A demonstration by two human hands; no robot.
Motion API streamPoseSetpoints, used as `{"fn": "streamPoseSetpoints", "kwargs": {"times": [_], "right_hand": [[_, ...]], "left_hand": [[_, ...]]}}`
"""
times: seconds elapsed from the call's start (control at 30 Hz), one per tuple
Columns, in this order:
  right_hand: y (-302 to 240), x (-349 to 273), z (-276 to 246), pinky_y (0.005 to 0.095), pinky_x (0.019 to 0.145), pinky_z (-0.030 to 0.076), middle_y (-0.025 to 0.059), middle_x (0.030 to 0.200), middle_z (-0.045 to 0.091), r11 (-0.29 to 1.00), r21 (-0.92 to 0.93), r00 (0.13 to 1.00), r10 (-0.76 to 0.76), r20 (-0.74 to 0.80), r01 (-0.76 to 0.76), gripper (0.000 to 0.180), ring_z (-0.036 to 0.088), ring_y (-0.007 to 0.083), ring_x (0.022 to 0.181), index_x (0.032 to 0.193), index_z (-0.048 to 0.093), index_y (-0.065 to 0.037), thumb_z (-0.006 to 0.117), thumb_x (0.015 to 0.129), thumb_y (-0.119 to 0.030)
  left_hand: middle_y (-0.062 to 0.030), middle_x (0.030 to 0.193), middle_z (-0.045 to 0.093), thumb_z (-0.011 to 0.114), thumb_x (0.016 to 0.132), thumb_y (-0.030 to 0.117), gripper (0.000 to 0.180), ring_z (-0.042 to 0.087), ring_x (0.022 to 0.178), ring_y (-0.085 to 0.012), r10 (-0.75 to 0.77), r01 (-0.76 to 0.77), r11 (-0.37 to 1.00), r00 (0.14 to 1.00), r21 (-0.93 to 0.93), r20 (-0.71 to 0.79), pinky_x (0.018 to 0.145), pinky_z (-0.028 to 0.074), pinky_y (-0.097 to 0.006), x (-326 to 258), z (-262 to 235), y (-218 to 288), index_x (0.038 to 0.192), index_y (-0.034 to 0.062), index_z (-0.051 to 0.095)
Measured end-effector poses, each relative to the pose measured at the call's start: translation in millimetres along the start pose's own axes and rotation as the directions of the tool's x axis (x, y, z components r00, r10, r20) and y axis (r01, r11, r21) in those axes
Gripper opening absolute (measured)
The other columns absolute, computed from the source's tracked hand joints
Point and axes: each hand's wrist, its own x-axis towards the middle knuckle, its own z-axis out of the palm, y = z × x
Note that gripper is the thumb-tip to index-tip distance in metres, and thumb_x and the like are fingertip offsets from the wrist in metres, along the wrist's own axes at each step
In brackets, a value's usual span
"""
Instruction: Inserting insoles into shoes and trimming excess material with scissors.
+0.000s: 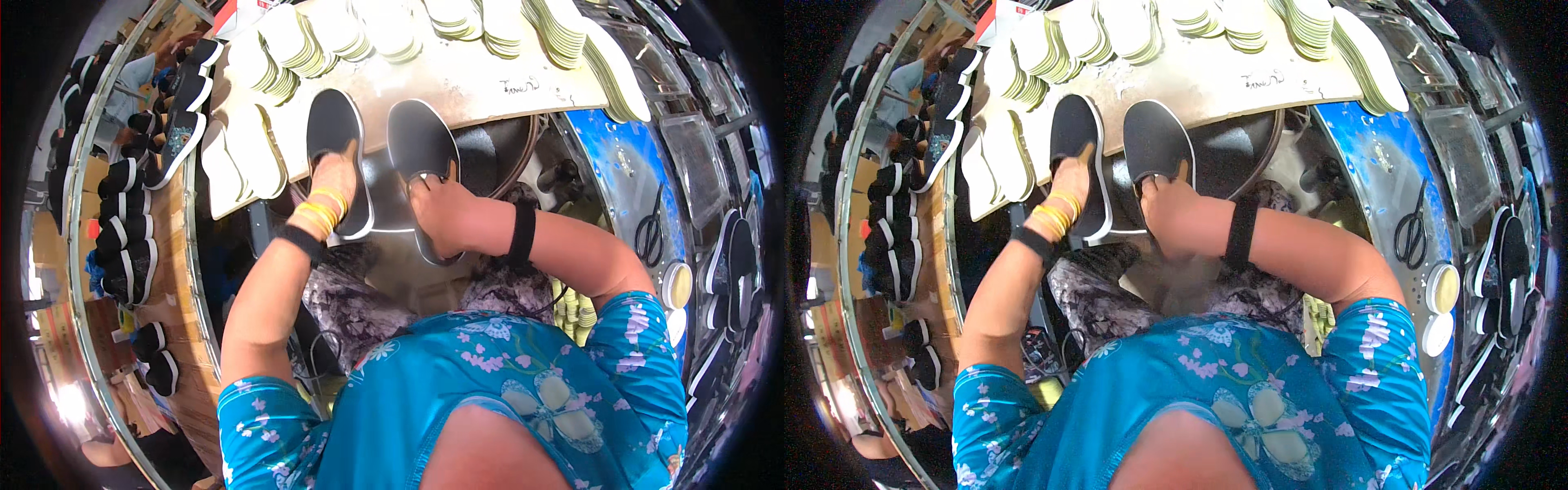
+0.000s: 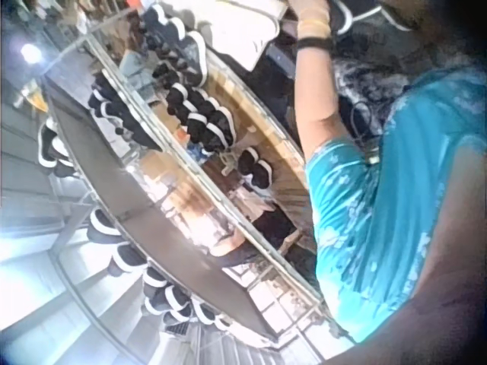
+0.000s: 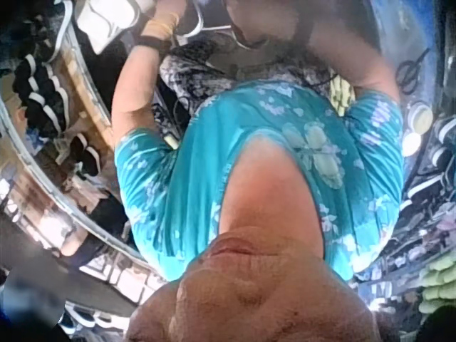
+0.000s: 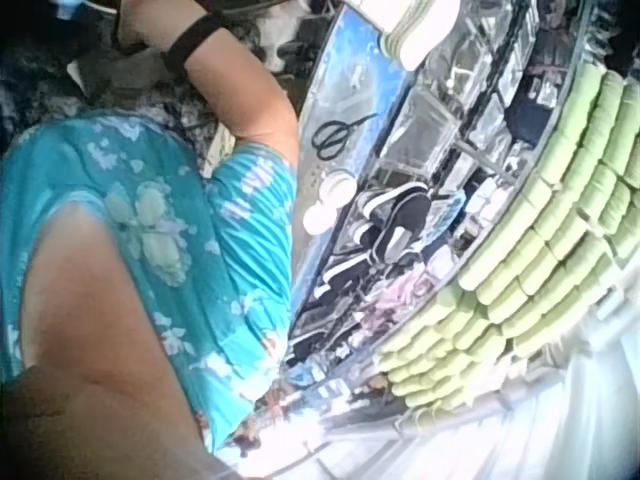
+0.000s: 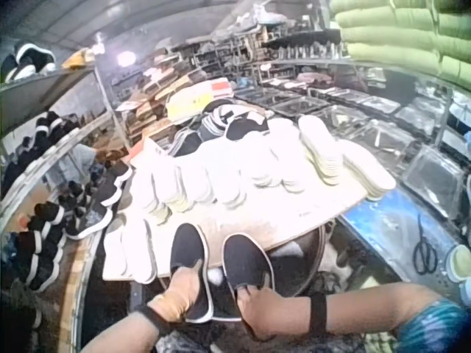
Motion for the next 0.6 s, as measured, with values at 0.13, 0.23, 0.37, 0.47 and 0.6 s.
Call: {"fn": "streamPoseSetpoints", "kwargs": {"times": [0.13,0.23,0.37,0.47,0.6], "right_hand": [[4,3,12,0.0339,0.07,0.049,0.0193,0.098,0.05,0.999,0.03,0.999,-0.01,-0.038,0.011,0.045,0.052,0.0293,0.092,0.091,0.055,0.011,0.065,0.052,-0.011],[11,16,17,0.0351,0.071,0.049,0.018,0.093,0.052,0.996,0.074,0.973,-0.029,-0.227,0.047,0.039,0.053,0.03,0.089,0.09,0.056,0.009,0.062,0.055,-0.009],[3,40,-3,0.0413,0.073,0.048,0.0177,0.086,0.057,0.977,0.199,0.908,0.013,-0.418,0.078,0.018,0.056,0.0326,0.085,0.081,0.059,0.002,0.056,0.065,-0.006],[-10,32,-40,0.0414,0.075,0.048,0.0132,0.089,0.06,0.978,0.133,0.974,-0.135,-0.181,0.16,0.021,0.057,0.031,0.09,0.088,0.061,-0.004,0.057,0.068,-0.01],[-5,-17,-80,0.0393,0.071,0.047,0.0173,0.086,0.06,0.908,0.413,0.901,0.123,-0.417,0.067,0.026,0.058,0.0346,0.081,0.09,0.061,-0.002,0.063,0.068,-0.015]], "left_hand": [[-0.0237,0.092,0.06,0.056,0.074,0.004,0.053,0.058,0.091,-0.0349,0.159,-0.146,0.984,0.978,0.101,-0.136,0.079,0.048,-0.04,-4,-6,-2,0.124,0.0017,0.041],[-0.0225,0.104,0.052,0.057,0.071,0.006,0.066,0.05,0.103,-0.0375,0.163,-0.186,0.97,0.975,-0.156,-0.151,0.085,0.043,-0.045,-33,-12,-2,0.132,0.006,0.03],[-0.0262,0.086,0.056,0.053,0.069,0.003,0.043,0.055,0.081,-0.0416,0.253,-0.334,0.818,0.94,-0.469,-0.228,0.071,0.045,-0.045,-60,-18,9,0.111,-0.0051,0.049],[-0.0291,0.092,0.058,0.047,0.08,0.021,0.04,0.06,0.085,-0.035,0.098,-0.022,0.697,0.993,-0.717,0.065,0.072,0.047,-0.042,-68,-17,23,0.103,-0.0109,0.05],[-0.0238,0.077,0.062,0.053,0.079,0.033,0.046,0.061,0.077,-0.0394,-0.016,-0.167,0.826,0.948,-0.539,-0.318,0.073,0.047,-0.045,-66,-17,46,0.103,-0.0066,0.055]]}}
